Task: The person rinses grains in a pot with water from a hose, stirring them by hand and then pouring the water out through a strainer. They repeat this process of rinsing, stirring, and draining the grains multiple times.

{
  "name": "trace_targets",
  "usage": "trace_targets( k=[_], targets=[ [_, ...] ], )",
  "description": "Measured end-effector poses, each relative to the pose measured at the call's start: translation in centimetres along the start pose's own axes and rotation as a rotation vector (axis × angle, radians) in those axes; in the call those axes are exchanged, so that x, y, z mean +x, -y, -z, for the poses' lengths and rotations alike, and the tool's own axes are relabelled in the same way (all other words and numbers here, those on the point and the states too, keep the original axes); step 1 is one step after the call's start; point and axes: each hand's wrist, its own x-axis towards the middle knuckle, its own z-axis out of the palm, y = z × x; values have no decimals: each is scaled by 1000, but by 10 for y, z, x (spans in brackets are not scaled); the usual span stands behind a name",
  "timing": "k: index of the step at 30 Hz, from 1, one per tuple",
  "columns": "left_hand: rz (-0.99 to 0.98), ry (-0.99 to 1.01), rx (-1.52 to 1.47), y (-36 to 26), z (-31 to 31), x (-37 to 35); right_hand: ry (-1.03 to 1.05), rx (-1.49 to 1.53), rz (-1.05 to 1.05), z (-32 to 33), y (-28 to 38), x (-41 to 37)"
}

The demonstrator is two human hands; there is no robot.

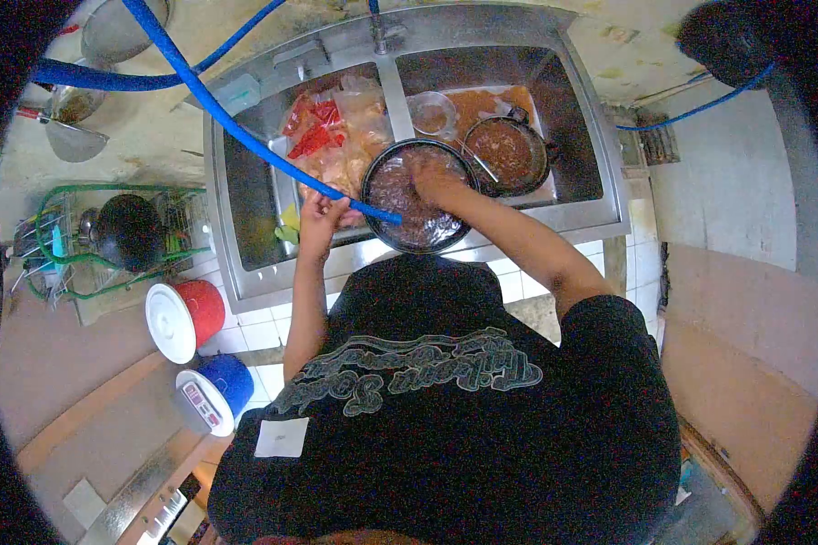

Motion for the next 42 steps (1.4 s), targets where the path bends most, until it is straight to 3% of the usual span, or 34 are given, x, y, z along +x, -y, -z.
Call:
trace_targets(
  k=[2, 3, 7, 13, 19, 21, 25, 27, 28, 30, 31, 33, 34, 36, 37, 38, 40, 41, 42],
  targets=[
    [-4, 5, -9, 1, 1, 2, 226, 16, -99, 6, -7, 3],
    [-5, 9, -18, 2, 1, 2, 227, 15, -98, 4, -9, 6],
    [-12, 13, -4, 0, 1, 1, 437, 418, 52, -3, -16, 17],
    [-17, 3, -5, 3, 0, 2, 843, 1200, -343, -9, -15, 10],
    [-13, -6, -8, 1, -3, 1, 938, 1397, -367, -38, -7, 14],
    [-3, -23, 25, -6, -7, -4, 826, 1345, -509, -23, 5, 11],
    [-11, -14, 3, -6, -5, -3, 791, 1588, -480, -80, -1, 30],
    [-29, -14, -32, -9, -7, -5, 652, 1383, -280, -87, -3, 32],
    [-26, -13, -32, -10, -7, -5, 652, 1384, -282, -91, -4, 32],
    [-7, -23, -18, -9, -6, -3, 421, 1023, -198, -85, -5, 31],
    [-5, -23, -19, -8, -5, -4, 422, 1023, -199, -83, -4, 28],
    [-33, -9, -25, -7, -5, -4, 246, 901, 91, -63, 0, 23],
    [-35, -8, -26, -7, -5, -3, 245, 899, 91, -52, 3, 20],
    [-31, -20, -33, -6, -5, -3, 129, 455, 330, -22, 13, 15],
    [-30, -20, -34, -7, -6, -3, 256, 373, 444, 5, 15, 14],
    [-34, -16, -26, -9, -7, -4, 257, 374, 443, 3, 19, 12],
    [-38, -11, -16, -12, -9, -5, 390, -138, 418, -3, 28, 4],
    [-33, -9, -24, -13, -9, -6, 388, -137, 417, -11, 31, 2],
    [-29, -8, -33, -13, -10, -6, 321, -44, 282, -28, 31, 1]
  ],
)
